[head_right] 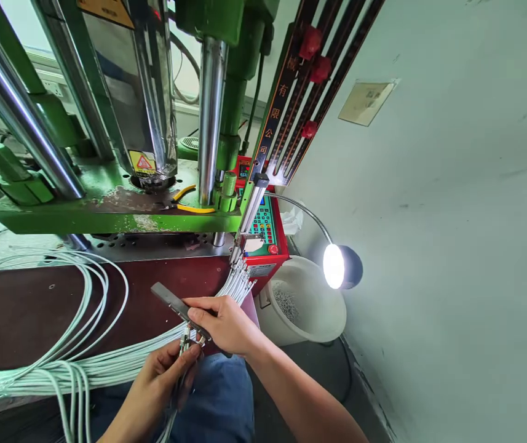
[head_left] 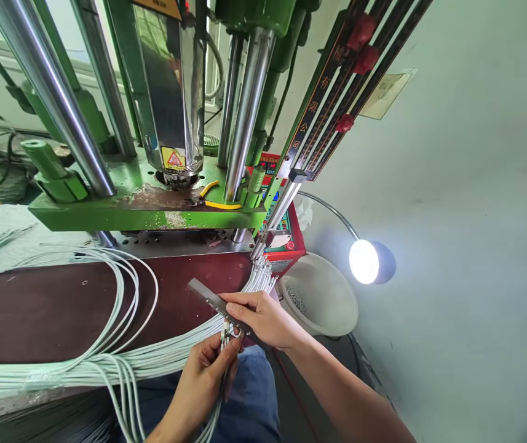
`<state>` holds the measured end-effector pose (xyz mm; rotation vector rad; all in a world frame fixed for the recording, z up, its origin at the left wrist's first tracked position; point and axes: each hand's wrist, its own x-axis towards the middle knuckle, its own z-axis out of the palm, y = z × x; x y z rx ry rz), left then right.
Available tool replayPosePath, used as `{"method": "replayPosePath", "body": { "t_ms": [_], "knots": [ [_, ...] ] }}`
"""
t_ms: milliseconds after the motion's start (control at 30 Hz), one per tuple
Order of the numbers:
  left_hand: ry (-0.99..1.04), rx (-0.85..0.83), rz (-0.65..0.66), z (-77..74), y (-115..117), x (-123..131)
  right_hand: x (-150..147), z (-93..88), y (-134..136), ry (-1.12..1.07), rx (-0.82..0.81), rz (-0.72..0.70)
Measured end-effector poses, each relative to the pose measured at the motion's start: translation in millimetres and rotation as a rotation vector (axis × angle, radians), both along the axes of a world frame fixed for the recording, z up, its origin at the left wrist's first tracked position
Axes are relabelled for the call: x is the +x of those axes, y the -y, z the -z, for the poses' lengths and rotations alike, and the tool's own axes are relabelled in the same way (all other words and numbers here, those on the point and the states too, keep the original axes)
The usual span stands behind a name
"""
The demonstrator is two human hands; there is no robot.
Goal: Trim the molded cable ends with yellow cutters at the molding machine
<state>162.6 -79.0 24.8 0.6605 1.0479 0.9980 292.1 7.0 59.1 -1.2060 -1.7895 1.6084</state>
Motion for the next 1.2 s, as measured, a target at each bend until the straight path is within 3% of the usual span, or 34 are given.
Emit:
{"method": "replayPosePath", "body": {
  "t_ms": [433,533,900,1200],
  "knots": [
    [-0.093,0.002,-0.049,-1.5,0,1,-3,-5.8,7,0.095,0.112,-0.019],
    [-0.041,-0.016,-0.036,-4.4,-2,0,-1,-4.6,5,0.085,0.072,-0.026],
    [0.213,-0.142,-0.218,-4.6,-2,-8,11,-9.7,-7,0.074,0.019,-0.081],
    [0.200,-0.119,-0.091,-12.2,-1,1,13,-17.5,-5,0.135,0.055,-0.074]
  ]
}}
